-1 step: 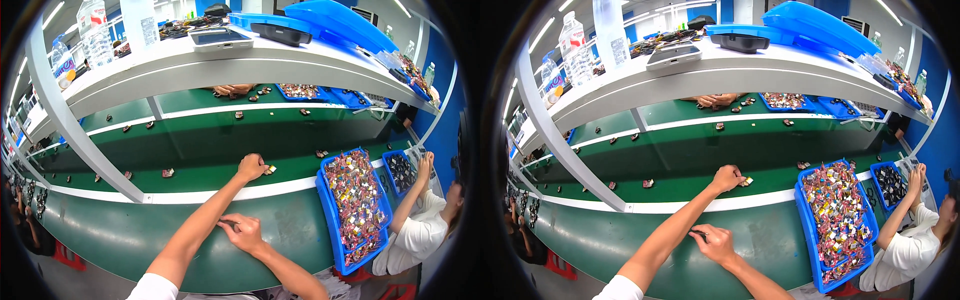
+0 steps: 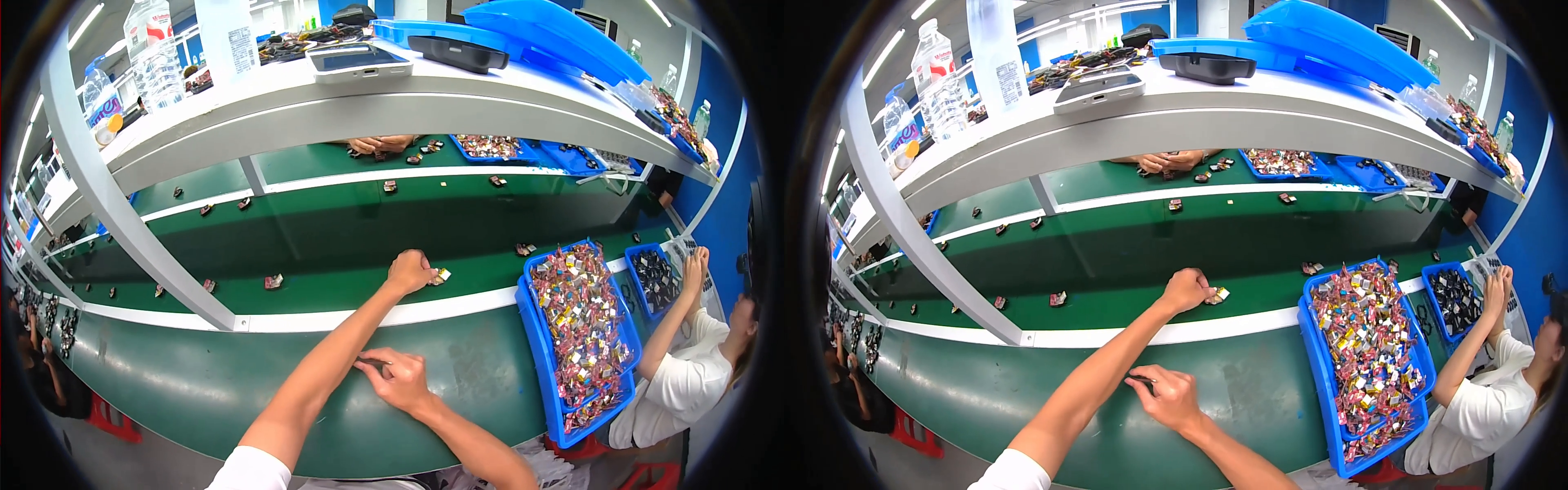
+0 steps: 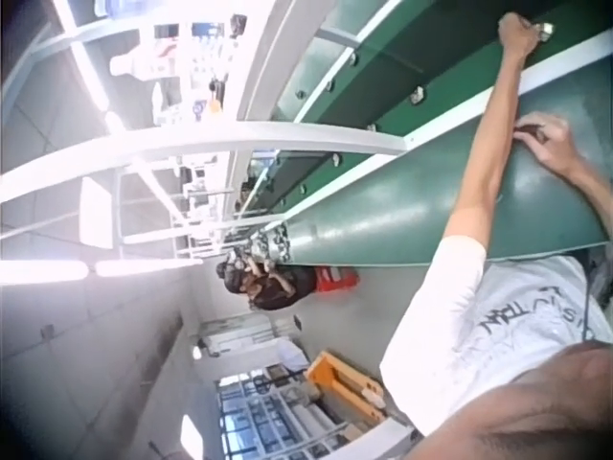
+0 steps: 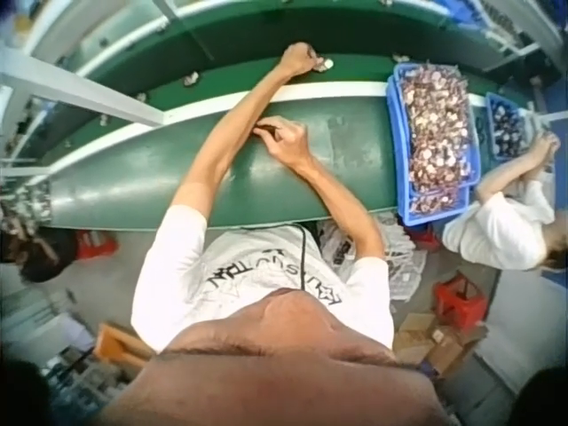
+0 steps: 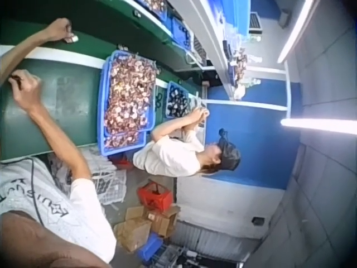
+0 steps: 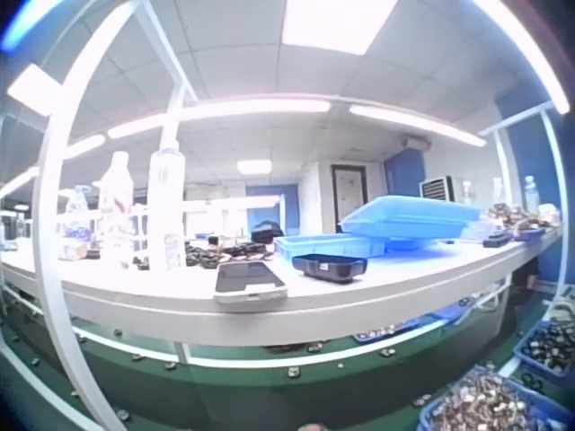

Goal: The recorder is assembling small electronic components on a factory assembly line.

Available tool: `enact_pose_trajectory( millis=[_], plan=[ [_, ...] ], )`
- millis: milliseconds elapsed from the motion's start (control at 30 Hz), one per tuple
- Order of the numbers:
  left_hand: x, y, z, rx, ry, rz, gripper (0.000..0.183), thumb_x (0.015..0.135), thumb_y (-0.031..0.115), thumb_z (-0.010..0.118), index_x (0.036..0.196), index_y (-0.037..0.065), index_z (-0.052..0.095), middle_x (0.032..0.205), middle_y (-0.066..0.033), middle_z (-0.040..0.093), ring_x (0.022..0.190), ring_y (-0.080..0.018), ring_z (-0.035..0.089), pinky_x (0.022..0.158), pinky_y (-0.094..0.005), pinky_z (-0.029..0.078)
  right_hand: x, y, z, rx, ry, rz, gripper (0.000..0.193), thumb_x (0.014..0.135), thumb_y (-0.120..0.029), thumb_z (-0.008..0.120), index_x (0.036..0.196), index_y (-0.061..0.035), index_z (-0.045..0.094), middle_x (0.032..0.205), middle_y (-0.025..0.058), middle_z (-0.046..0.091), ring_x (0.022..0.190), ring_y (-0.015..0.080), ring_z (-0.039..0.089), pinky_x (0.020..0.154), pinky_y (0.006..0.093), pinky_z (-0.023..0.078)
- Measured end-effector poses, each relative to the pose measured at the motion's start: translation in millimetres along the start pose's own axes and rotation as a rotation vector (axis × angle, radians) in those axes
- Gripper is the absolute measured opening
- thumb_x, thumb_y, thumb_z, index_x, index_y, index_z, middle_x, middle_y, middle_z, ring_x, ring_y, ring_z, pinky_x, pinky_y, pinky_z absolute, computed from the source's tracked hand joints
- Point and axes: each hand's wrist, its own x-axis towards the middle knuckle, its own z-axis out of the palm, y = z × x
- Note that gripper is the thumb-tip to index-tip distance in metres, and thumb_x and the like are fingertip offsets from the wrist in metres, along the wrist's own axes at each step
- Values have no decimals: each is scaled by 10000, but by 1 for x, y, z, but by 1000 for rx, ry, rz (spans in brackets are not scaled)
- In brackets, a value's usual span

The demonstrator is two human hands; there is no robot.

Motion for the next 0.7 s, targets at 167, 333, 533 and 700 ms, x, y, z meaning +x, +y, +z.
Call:
enact_pose_trajectory(
  millis=[167,333,533,700],
  plan=[
    [-27,11,-16,-236,-20,-95,195,902,137,753,904,-25,645,748,-96,727,533,-154,632,499,-298,473,-1,1,-7,-3,-10,93,144,785,-82,844,859,-41,728,826,54,754,450,135,566,462,274,460],
    [-113,21,-86,-530,-2,-211,148,905,79,725,919,-38,636,732,-111,720,544,-132,642,499,-278,484,-1,3,-7,96,51,205,147,782,-82,858,856,-24,746,831,43,762,434,71,473,433,249,380],
    [-201,11,-121,-625,200,-356,120,948,76,678,947,-40,647,720,-71,688,491,-83,579,399,-243,399,3,-1,-13,651,11,707,155,847,0,807,964,12,707,751,4,680,517,-1,471,457,179,325],
    [-234,12,-111,-721,256,-331,103,951,41,683,984,-54,660,738,-70,691,510,-81,586,421,-233,408,1,1,-11,591,32,641,133,860,41,775,955,22,685,741,6,663,555,-5,482,485,174,336]
  ],
)
